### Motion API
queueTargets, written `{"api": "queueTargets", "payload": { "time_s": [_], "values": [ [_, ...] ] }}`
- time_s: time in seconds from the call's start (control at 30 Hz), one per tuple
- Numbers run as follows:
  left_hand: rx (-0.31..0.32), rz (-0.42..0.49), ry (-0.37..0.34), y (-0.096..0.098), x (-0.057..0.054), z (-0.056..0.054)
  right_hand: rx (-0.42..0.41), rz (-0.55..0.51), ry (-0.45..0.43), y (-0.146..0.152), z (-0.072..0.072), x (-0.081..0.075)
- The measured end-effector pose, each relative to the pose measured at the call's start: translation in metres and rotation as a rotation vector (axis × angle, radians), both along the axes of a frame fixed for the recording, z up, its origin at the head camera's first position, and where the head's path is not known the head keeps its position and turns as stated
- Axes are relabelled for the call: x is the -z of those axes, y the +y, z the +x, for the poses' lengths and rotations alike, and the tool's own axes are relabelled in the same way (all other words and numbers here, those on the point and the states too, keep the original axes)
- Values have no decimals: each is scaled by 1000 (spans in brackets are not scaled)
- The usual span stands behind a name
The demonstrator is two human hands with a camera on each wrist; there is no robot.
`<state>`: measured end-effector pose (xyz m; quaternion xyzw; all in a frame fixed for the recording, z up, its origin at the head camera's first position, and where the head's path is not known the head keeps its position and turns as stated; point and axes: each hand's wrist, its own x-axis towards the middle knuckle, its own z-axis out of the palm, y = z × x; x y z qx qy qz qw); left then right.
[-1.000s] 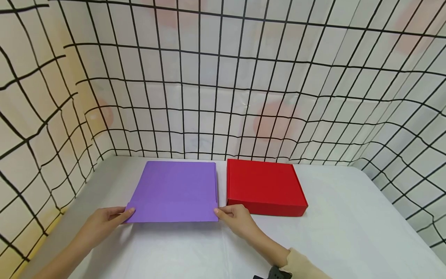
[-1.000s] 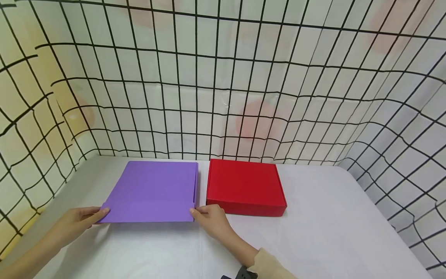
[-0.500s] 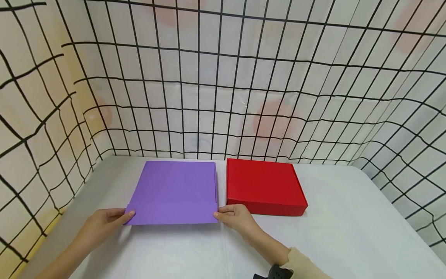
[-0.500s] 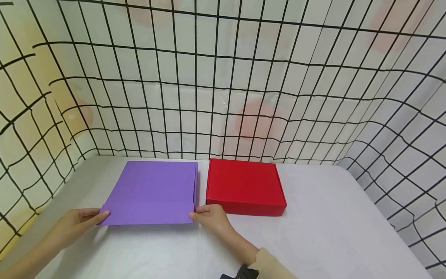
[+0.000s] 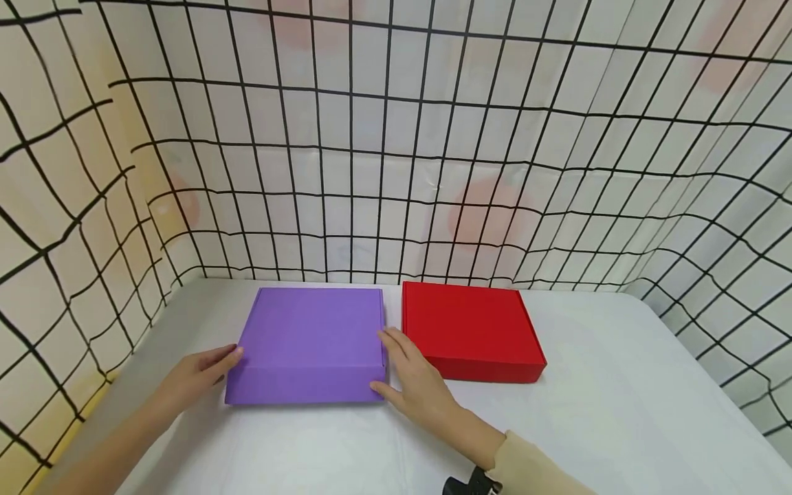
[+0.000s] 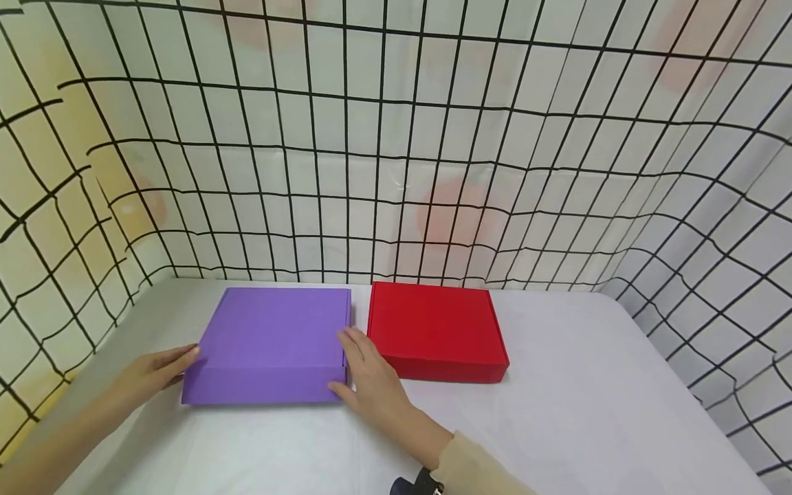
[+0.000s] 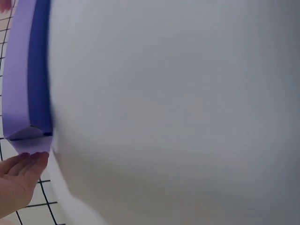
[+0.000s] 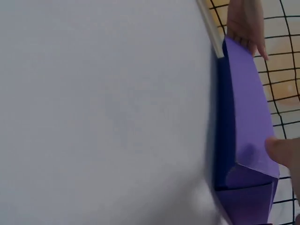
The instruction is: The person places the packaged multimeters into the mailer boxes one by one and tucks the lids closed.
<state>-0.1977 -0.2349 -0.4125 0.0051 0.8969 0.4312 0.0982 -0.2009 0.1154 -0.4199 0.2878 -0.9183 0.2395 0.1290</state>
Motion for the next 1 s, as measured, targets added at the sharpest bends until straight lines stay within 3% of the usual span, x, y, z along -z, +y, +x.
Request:
{"api": "queueTargets", "payload": {
  "time_s": [0.1, 0.2, 0.3, 0.5, 0.73, 1.0],
  "values": [
    [-21, 152, -76, 2, -1, -13, -111, 108, -30, 0, -9, -3],
    [-42, 212, -99, 3, 4, -16, -160, 179, -86, 0, -16, 0],
    [-60, 198, -88, 4, 7, -16, -166, 216, -86, 2, -19, 4],
    [-41, 201, -68, 6, 3, -22, -167, 235, -74, 5, -22, 1],
    [-22, 244, -88, -2, 10, -26, -250, 290, -110, 9, -29, -7],
    [-19, 246, -114, 0, 5, -24, -280, 355, -160, 13, -34, -14]
  ]
}}
